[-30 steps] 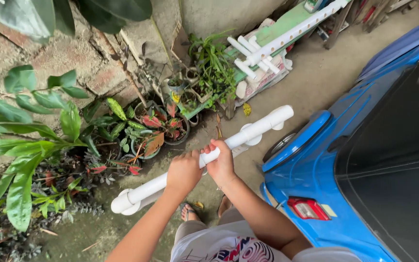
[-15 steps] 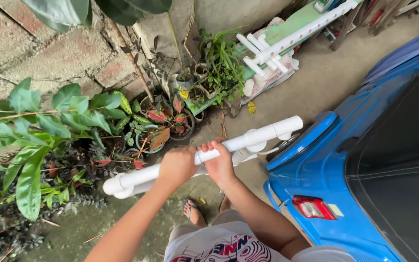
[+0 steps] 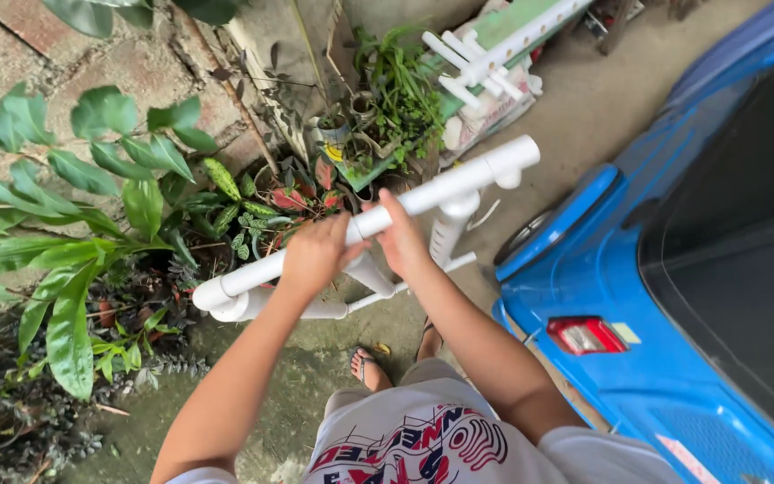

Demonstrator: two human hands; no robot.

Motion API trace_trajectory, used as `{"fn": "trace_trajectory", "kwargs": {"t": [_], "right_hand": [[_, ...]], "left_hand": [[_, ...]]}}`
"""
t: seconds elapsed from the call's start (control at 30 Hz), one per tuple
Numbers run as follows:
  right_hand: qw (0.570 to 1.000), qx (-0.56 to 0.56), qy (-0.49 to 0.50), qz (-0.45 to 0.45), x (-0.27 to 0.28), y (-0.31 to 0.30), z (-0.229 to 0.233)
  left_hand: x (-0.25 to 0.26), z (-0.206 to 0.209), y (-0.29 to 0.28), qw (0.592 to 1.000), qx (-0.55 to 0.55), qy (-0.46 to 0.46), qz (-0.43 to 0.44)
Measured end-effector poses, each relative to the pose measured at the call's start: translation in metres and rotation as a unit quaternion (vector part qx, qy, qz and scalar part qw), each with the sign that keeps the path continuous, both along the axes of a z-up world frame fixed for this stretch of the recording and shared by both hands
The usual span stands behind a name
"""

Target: Assemble a structure using white PVC pipes and connectors.

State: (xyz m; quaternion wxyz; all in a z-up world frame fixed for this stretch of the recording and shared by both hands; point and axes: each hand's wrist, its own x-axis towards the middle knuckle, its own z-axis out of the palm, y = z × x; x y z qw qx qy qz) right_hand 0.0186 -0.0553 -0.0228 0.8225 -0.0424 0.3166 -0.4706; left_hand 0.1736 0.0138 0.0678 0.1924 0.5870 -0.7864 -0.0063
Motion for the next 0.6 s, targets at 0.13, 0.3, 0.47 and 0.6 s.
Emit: {"fn": "trace_trajectory", "kwargs": {"t": [0.13,0.3,0.47,0.6], "right_hand": [[0.990,-0.077,0.106,0.057,0.026,0.003,-0.031],[0.942,-0.257,0.216,0.029,0.041,0.049,-0.062],[0.925,-0.199,0.320,0.051,0.025,0.089,-0.123],[0.912,-0.211,0.351,0.030,-0.018,0.095,-0.129]], "left_hand": [[0.016,0.008,-0.012,0.999,0.023,0.012,0.025],[0.042,0.005,-0.033,0.998,0.026,0.023,0.051],[0.060,0.005,-0.044,0.996,0.021,0.057,0.071],[0.076,-0.004,-0.044,0.995,0.025,0.058,0.076]]}}
